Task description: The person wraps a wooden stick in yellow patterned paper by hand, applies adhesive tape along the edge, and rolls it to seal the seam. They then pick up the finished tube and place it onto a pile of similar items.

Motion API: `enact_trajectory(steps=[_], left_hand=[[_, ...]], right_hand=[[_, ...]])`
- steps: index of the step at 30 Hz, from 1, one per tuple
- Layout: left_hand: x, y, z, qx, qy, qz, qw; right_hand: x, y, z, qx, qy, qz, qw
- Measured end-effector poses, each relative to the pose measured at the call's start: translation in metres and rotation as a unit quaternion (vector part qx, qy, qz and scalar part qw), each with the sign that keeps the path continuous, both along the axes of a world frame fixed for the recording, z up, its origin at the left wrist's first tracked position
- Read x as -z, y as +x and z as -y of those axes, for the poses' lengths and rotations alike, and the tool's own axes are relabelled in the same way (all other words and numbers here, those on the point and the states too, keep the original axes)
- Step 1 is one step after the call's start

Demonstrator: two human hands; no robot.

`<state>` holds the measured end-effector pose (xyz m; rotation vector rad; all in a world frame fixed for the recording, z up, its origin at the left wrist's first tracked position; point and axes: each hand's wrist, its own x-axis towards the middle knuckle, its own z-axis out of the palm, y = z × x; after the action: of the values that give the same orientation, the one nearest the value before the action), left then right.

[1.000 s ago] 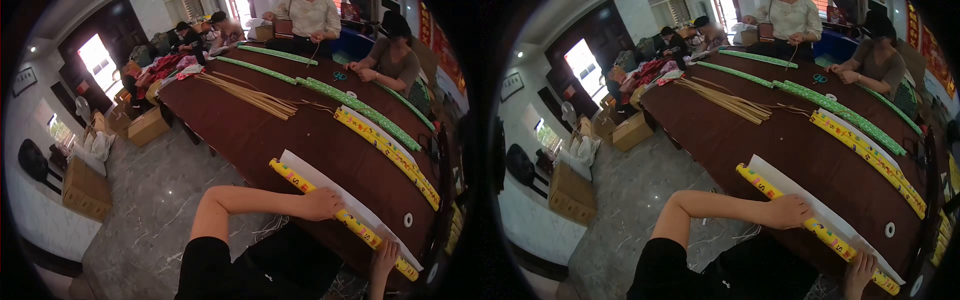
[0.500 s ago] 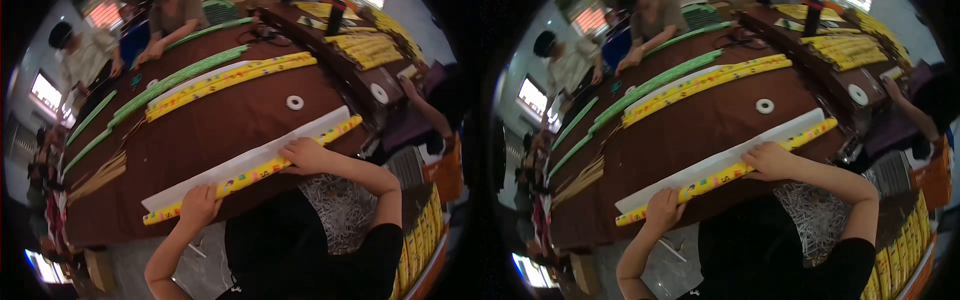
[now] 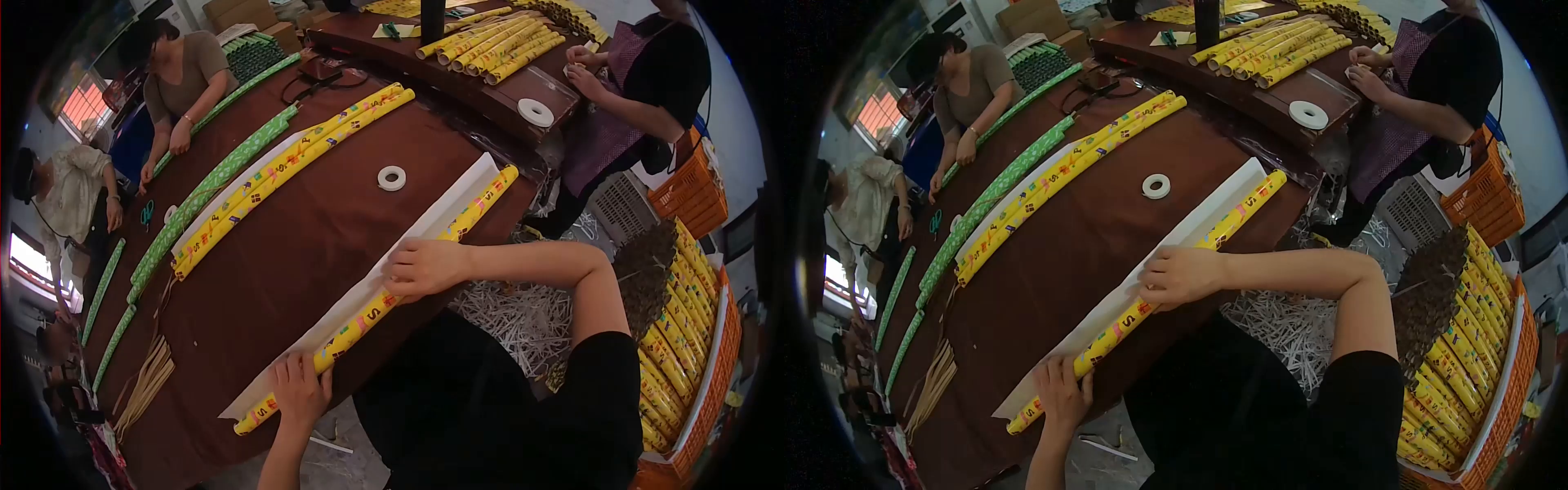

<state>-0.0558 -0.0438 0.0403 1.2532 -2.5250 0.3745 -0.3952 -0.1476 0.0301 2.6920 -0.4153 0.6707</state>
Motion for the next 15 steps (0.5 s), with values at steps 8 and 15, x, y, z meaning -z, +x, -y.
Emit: enact_trajectory(steps=[8, 15], left_hand=[[0.008, 0.008, 0.013, 0.033, 0.089, -0.059, 0.994], [0.005, 0.010, 0.024, 0.068, 0.078, -0.084, 0.991]], right_hand=[[0.006, -0.001, 0.009, -0.024, 0.036, -0.015, 0.999], [0.003, -0.001, 0.027, -0.077, 0.087, -0.044, 0.992]])
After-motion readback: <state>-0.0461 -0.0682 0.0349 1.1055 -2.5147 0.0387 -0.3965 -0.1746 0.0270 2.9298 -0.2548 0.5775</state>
